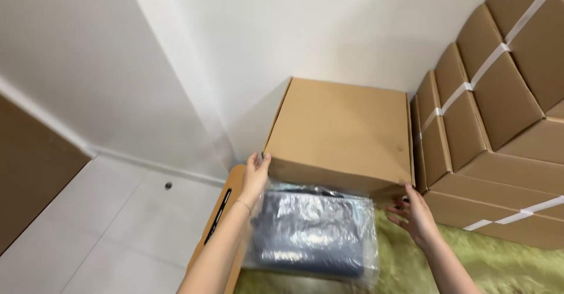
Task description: Labeling a gift box with a sticky note, stacking it, and then packing a garment into a new box.
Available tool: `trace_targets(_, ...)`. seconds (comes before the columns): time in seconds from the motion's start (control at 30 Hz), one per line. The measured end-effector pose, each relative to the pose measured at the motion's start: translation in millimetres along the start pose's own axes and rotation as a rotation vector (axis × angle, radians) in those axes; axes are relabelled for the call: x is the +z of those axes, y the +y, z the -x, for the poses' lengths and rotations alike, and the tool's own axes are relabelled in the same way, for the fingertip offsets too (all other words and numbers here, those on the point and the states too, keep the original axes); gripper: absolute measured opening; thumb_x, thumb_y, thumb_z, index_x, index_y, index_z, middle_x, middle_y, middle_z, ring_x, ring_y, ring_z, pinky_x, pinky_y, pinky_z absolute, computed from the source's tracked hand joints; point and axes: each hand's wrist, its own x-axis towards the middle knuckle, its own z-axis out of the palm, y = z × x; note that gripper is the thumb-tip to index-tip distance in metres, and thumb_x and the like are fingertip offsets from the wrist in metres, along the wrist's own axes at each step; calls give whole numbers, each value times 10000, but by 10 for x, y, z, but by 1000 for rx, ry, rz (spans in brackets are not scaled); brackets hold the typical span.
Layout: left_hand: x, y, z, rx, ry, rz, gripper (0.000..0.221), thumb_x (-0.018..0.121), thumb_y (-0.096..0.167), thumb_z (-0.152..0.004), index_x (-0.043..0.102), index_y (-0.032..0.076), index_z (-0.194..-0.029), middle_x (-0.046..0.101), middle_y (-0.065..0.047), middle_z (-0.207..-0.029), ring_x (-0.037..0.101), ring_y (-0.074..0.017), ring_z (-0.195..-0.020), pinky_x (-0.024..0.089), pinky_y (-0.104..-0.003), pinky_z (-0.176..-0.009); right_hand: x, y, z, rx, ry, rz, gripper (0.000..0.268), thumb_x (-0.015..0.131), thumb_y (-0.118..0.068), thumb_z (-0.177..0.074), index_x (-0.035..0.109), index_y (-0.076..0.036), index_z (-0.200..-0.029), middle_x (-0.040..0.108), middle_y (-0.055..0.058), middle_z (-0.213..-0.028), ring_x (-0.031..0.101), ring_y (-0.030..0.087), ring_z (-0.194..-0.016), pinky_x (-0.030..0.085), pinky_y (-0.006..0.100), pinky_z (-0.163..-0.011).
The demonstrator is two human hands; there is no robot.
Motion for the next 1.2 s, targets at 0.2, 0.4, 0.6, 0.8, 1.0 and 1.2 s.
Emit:
trace_targets(0.2,44,577,-135,-102,-173,-37,799,501,619,-932,428,90,-1525,510,-88,-1581,460,-230,-1475,342,-413,-1232,374,-121,121,11,154,-39,754,471,-608,-988,324,-234,-1627,473,322,-1465,616,401,-1134,521,534,-965)
trace_targets(0.4,-274,495,-390,-140,-358,243,637,630,648,-995,479,101,-1285,498,-300,-1439,507,-426,-1303,491,-458,-1000,525,-92,308,-178,191,-196,881,473,-699,-1035,206,-73,-1594,273,447,-1496,436,574,-1381,359,682,-1127)
trace_targets(0.6,-475,666,-71,-105,-191,72,785,763,587,-897,483,110,-1453,447,-295,-1530,434,-438,-1448,397,-585,-1152,232,305,-123,-261,283,-249,527,721,-509,-1020,425,-84,-1113,345,33,-909,546,282,-869,603,525,-877)
trace_targets(0.8,-889,348,831,-106,-87,305,399,671,319,-895,593,56,-1186,628,-84,-1138,606,-179,-1046,496,-338,-886,-61,470,435,-324,165,-204,349,679,-356,-1000,404,-148,-941,562,96,-858,631,279,-728,553,409,-667)
trace_targets(1.0,-1323,-903,1697,-55,14,565,428,571,148,-944,502,102,-1364,640,-122,-1311,600,-240,-1114,426,-336,-889,-806,978,830,-468,-60,-124,232,706,-200,-960,503,-90,-938,676,161,-936,684,251,-786,662,465,-812)
trace_targets(1.2,-1268,-1520,3128,-76,100,623,440,528,140,-914,528,116,-1353,602,-93,-1340,553,-245,-1182,424,-426,-910,-1800,1419,1390,-454,-168,-18,203,704,-143,-935,527,-69,-1002,741,203,-1020,702,263,-852,644,447,-890)
